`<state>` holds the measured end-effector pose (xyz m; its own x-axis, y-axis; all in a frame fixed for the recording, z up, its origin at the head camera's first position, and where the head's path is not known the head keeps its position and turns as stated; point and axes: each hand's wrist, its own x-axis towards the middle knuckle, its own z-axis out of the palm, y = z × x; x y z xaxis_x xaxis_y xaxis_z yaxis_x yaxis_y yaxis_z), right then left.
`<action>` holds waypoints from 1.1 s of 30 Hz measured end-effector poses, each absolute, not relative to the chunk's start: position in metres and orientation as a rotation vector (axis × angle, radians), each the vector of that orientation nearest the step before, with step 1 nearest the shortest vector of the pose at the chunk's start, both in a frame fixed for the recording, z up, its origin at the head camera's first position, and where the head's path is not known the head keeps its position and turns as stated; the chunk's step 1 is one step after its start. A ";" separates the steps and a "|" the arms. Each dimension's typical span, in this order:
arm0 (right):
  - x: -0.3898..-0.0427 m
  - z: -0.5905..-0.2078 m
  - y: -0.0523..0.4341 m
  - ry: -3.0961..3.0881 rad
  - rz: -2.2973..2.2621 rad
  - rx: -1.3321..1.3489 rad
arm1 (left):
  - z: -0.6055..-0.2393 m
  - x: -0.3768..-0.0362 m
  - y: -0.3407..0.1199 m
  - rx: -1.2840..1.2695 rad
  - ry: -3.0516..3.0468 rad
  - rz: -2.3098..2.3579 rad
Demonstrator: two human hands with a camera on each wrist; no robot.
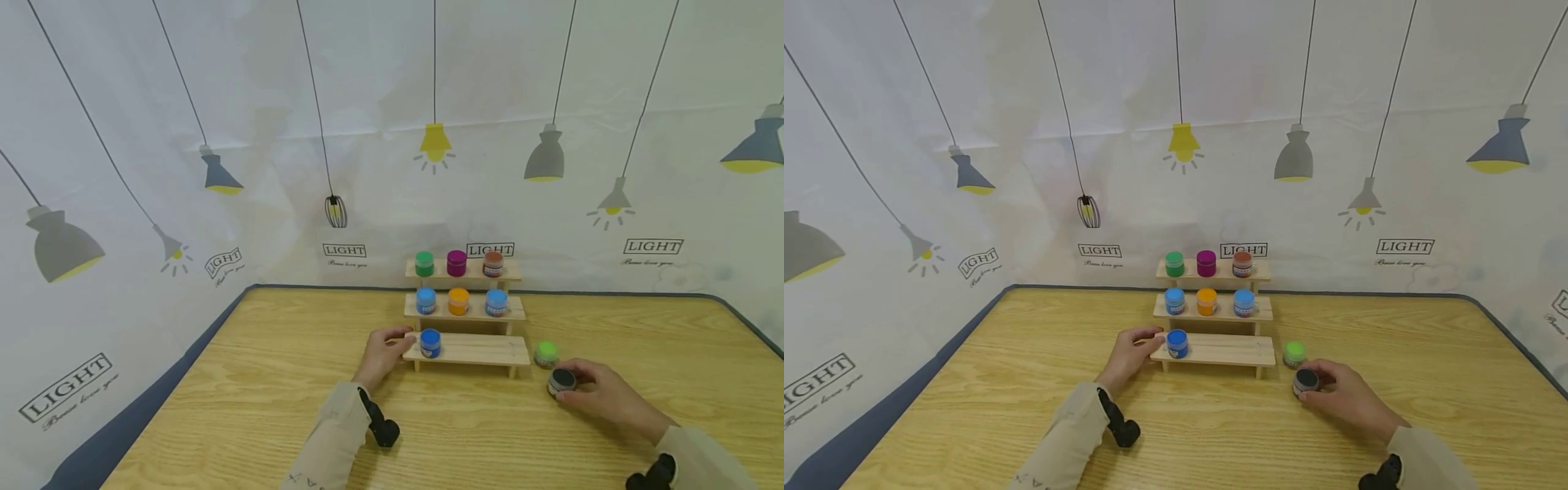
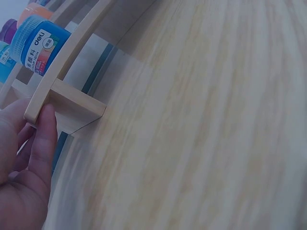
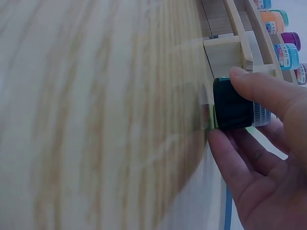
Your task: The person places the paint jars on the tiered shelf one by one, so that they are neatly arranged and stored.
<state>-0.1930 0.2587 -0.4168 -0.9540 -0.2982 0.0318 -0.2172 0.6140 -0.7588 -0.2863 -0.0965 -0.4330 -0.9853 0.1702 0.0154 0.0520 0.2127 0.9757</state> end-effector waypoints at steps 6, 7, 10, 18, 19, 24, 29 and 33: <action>-0.195 -0.413 0.257 2.788 -1.258 -0.484 | -0.435 -0.288 -0.096 0.222 2.375 1.903; -0.195 -0.412 0.256 2.794 -1.260 -0.493 | -0.435 -0.288 -0.096 0.225 2.375 1.904; -0.196 -0.409 0.254 2.796 -1.260 -0.524 | -0.436 -0.289 -0.096 0.233 2.375 1.909; -0.199 -0.397 0.244 2.782 -1.256 -0.582 | -0.436 -0.288 -0.097 0.231 2.388 1.905; -0.199 -0.396 0.242 2.790 -1.258 -0.592 | -0.435 -0.288 -0.097 0.223 2.387 1.904; -0.202 -0.390 0.229 2.835 -1.262 -0.630 | -0.435 -0.288 -0.096 0.220 2.391 1.895; -0.209 -0.385 0.213 2.843 -1.258 -0.686 | -0.436 -0.288 -0.097 0.225 2.374 1.904; -0.217 -0.381 0.200 2.818 -1.264 -0.724 | -0.437 -0.289 -0.097 0.236 2.378 1.906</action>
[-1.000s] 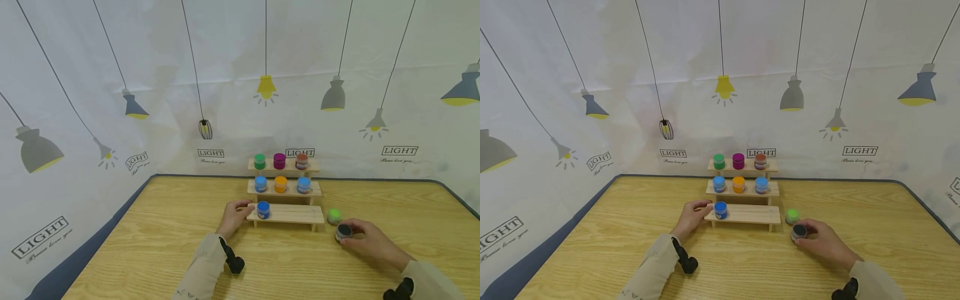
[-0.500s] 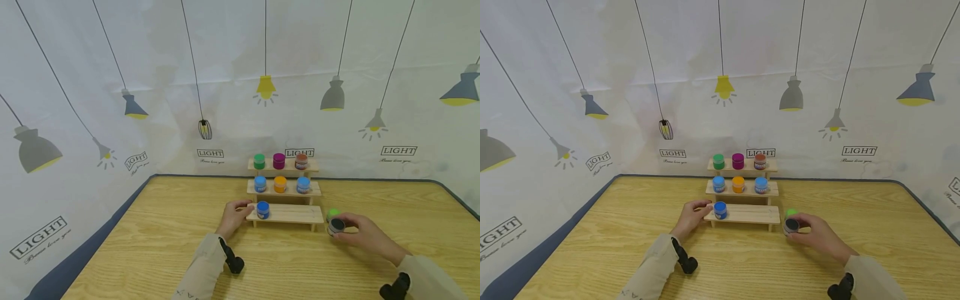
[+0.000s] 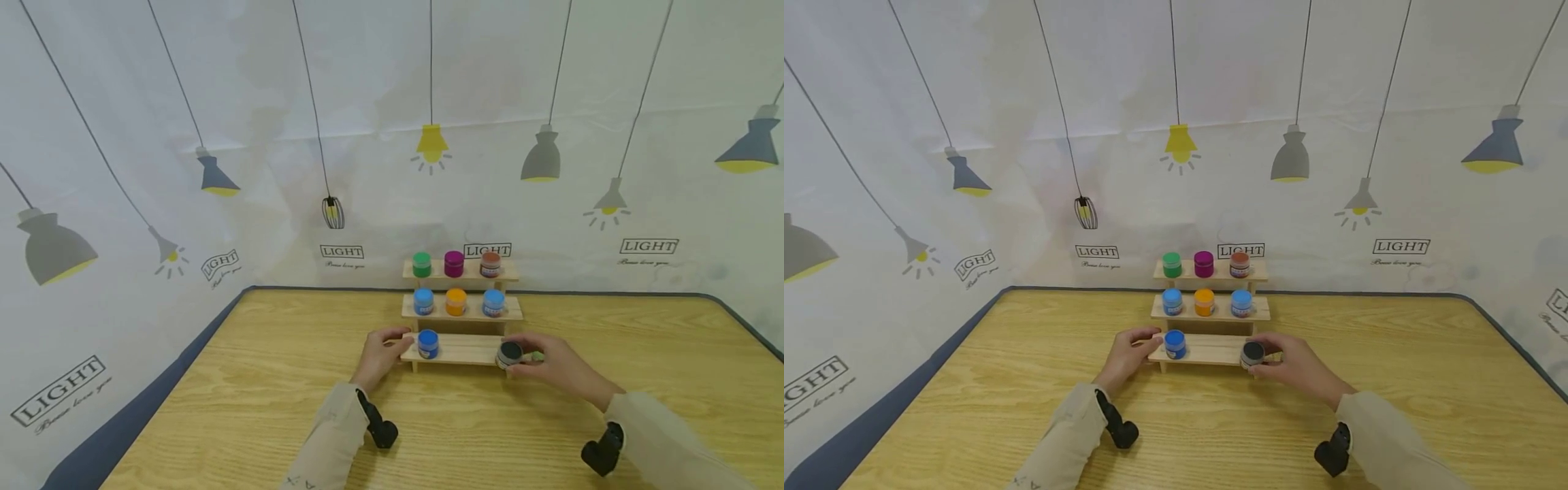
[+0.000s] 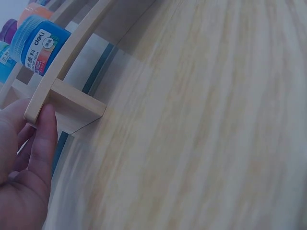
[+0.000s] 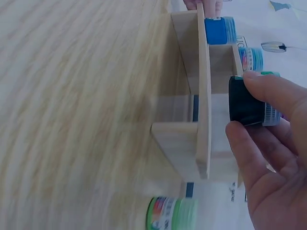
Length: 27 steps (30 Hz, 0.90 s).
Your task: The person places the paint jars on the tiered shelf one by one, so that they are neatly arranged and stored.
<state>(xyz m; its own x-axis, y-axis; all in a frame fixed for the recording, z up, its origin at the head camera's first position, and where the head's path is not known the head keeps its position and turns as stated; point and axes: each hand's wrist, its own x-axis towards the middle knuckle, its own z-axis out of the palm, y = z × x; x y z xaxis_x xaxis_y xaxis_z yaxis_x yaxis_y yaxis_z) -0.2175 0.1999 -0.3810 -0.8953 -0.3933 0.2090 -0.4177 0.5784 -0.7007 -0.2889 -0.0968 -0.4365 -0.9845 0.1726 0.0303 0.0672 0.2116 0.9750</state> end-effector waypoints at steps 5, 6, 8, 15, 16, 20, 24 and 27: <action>-0.229 -0.381 0.184 -2.752 1.334 0.782 | -0.436 -0.289 -0.097 0.234 2.383 1.914; -0.231 -0.382 0.181 -2.747 1.345 0.796 | -0.436 -0.289 -0.097 0.235 2.381 1.916; -0.235 -0.385 0.175 -2.740 1.333 0.812 | -0.436 -0.289 -0.097 0.243 2.381 1.918; -0.242 -0.388 0.159 -2.708 1.297 0.826 | -0.437 -0.289 -0.097 0.249 2.371 1.910; -0.243 -0.388 0.158 -2.715 1.309 0.805 | -0.437 -0.289 -0.097 0.251 2.369 1.908; -0.247 -0.390 0.153 -2.761 1.333 0.702 | -0.436 -0.289 -0.097 0.252 2.366 1.907; -0.249 -0.391 0.148 -2.792 1.312 0.650 | -0.435 -0.288 -0.097 0.246 2.368 1.910; -0.252 -0.392 0.145 -2.795 1.312 0.623 | -0.434 -0.288 -0.097 0.240 2.366 1.917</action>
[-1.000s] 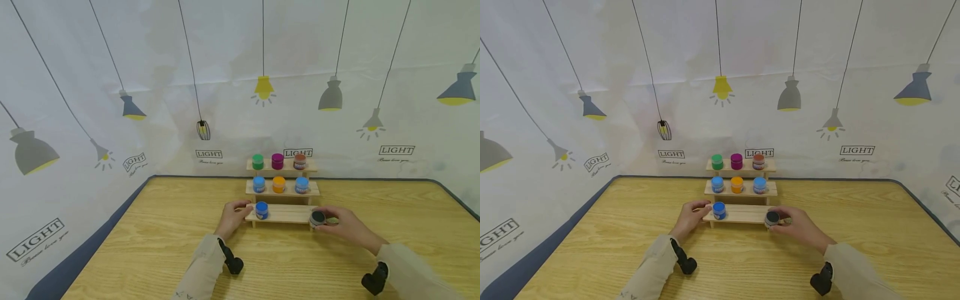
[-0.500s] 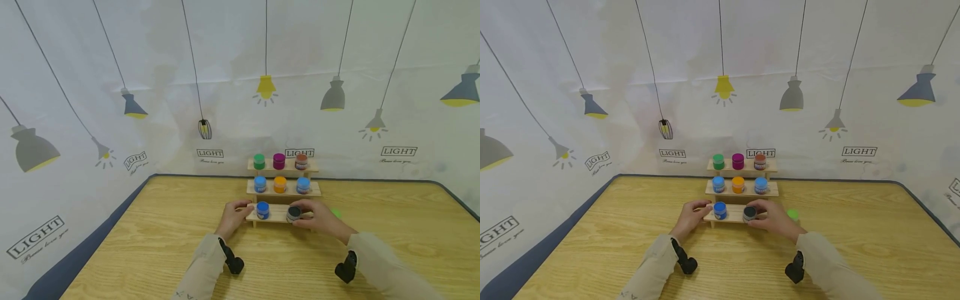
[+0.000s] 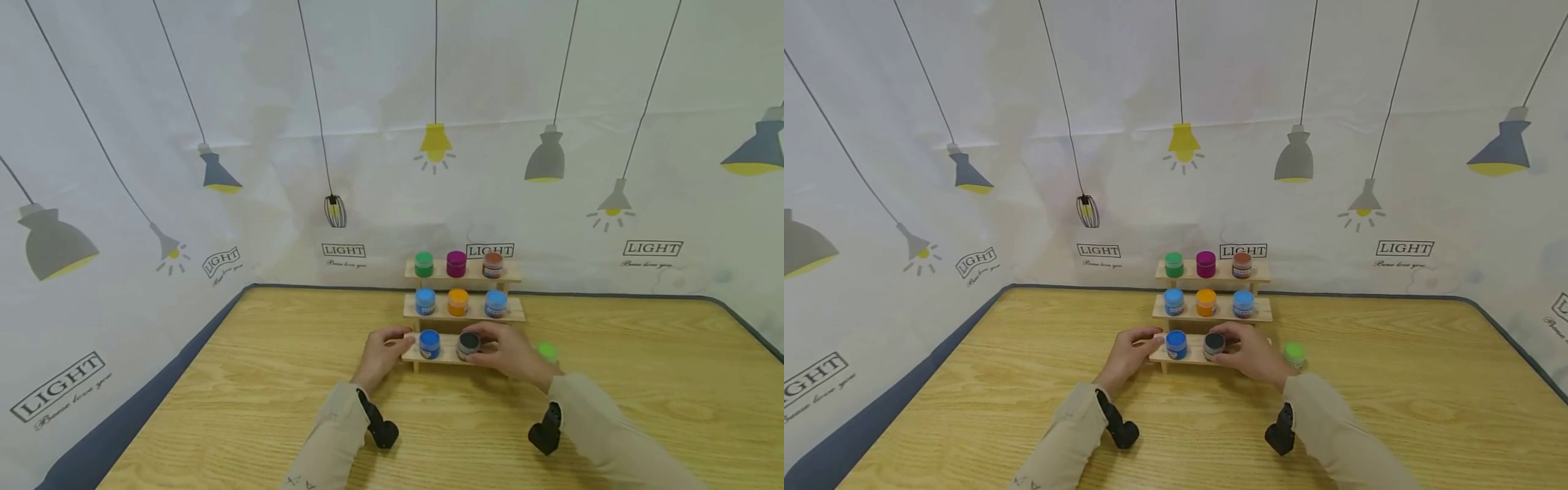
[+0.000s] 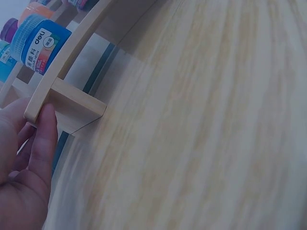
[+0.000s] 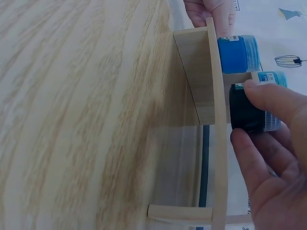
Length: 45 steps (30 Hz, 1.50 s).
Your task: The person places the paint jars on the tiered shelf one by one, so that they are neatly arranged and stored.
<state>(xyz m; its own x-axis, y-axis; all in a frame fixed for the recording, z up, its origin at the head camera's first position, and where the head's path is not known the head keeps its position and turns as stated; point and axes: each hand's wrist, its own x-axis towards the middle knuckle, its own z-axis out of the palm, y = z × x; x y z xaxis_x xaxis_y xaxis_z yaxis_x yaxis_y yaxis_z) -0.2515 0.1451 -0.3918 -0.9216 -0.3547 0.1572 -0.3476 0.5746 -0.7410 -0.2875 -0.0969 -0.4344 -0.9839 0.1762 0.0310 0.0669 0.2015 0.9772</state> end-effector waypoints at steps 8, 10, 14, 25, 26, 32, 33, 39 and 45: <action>-0.256 -0.397 0.143 2.751 -1.305 -0.593 | -0.436 -0.288 -0.097 0.236 2.371 1.913; -0.257 -0.398 0.143 2.732 -1.320 -0.611 | -0.435 -0.288 -0.097 0.234 2.371 1.908; -0.258 -0.399 0.144 2.713 -1.322 -0.639 | -0.430 -0.285 -0.098 0.236 2.355 1.913; -0.258 -0.395 0.144 2.649 -1.346 -0.630 | -0.403 -0.264 -0.095 0.257 2.385 1.888; -0.258 -0.395 0.144 2.646 -1.347 -0.630 | -0.403 -0.264 -0.095 0.259 2.384 1.889; -0.259 -0.395 0.143 2.646 -1.348 -0.616 | -0.403 -0.264 -0.095 0.245 2.383 1.886; -0.259 -0.396 0.143 2.647 -1.348 -0.612 | -0.403 -0.264 -0.095 0.242 2.384 1.885; -0.258 -0.396 0.141 2.663 -1.353 -0.582 | -0.407 -0.268 -0.096 0.250 2.370 1.893; -0.255 -0.395 0.140 2.692 -1.357 -0.548 | -0.428 -0.283 -0.097 0.245 2.364 1.910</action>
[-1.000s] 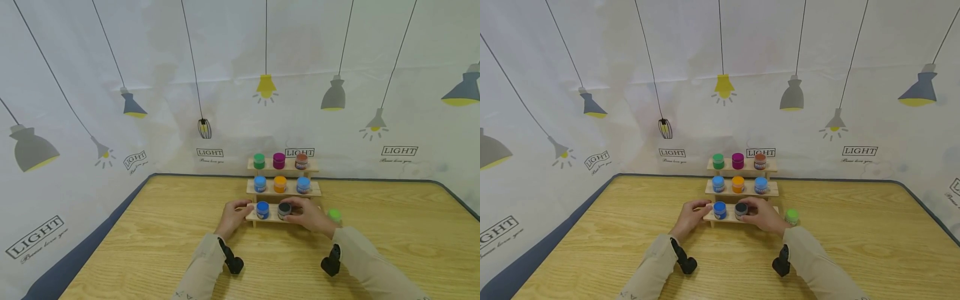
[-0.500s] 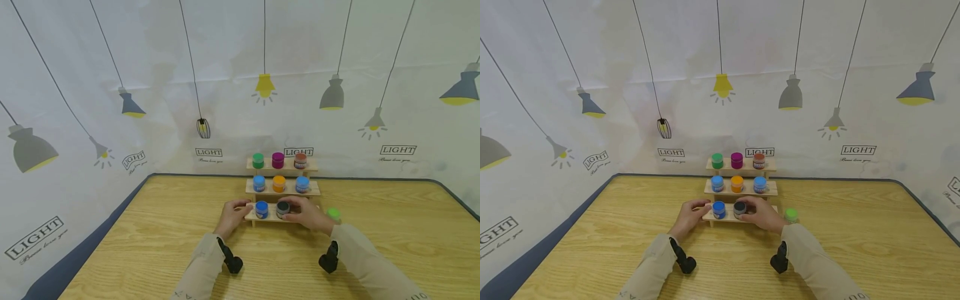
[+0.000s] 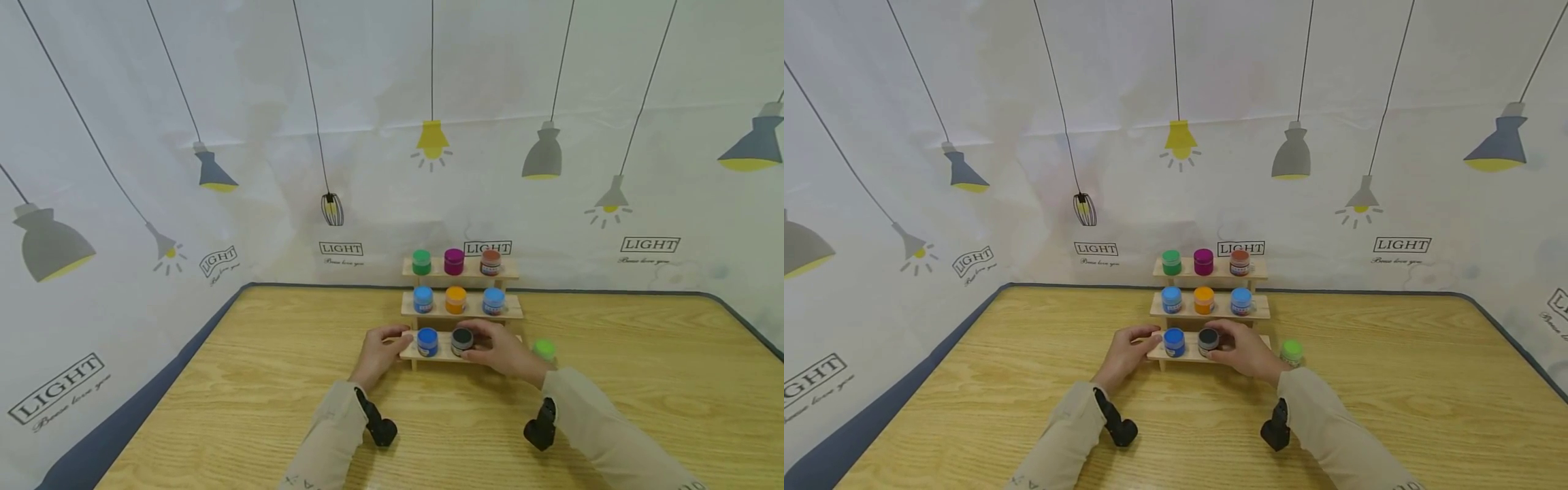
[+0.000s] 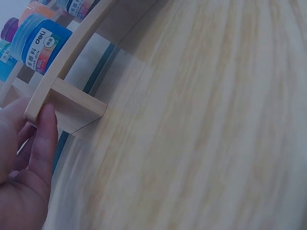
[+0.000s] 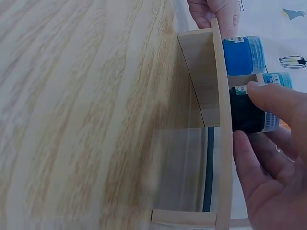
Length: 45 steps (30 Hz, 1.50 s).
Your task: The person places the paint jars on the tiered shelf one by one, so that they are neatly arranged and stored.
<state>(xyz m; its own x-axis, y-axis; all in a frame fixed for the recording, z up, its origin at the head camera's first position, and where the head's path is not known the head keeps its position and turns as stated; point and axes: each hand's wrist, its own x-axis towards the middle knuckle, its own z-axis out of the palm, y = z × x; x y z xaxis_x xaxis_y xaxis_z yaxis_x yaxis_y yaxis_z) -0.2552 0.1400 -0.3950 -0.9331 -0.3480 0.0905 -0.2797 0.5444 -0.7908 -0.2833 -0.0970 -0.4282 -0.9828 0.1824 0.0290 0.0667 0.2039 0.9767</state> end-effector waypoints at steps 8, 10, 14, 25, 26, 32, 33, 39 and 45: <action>-0.251 -0.393 0.147 2.688 -1.375 -0.576 | -0.436 -0.289 -0.097 0.244 2.363 1.908; -0.251 -0.393 0.151 2.667 -1.396 -0.591 | -0.435 -0.289 -0.097 0.237 2.370 1.905; -0.248 -0.389 0.160 2.645 -1.413 -0.626 | -0.434 -0.289 -0.096 0.230 2.392 1.892; -0.233 -0.371 0.185 2.753 -1.321 -0.725 | -0.437 -0.291 -0.097 0.218 2.404 1.888; -0.232 -0.369 0.188 2.761 -1.321 -0.725 | -0.437 -0.291 -0.097 0.218 2.408 1.886; -0.226 -0.363 0.209 2.830 -1.334 -0.717 | -0.436 -0.290 -0.097 0.220 2.417 1.885; -0.226 -0.363 0.213 2.843 -1.332 -0.709 | -0.436 -0.290 -0.097 0.220 2.416 1.885; -0.225 -0.369 0.231 2.910 -1.293 -0.624 | -0.436 -0.290 -0.097 0.234 2.428 1.881; -0.222 -0.377 0.242 2.950 -1.300 -0.588 | -0.437 -0.290 -0.096 0.234 2.425 1.879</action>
<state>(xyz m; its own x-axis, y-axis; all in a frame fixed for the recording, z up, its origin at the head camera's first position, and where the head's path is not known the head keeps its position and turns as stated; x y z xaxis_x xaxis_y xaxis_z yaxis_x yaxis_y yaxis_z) -0.2223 0.2417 -0.3771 -0.9266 -0.2682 0.2635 -0.3754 0.6227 -0.6865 -0.2900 -0.0960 -0.4368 -0.9863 0.1596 0.0411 0.0797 0.2434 0.9666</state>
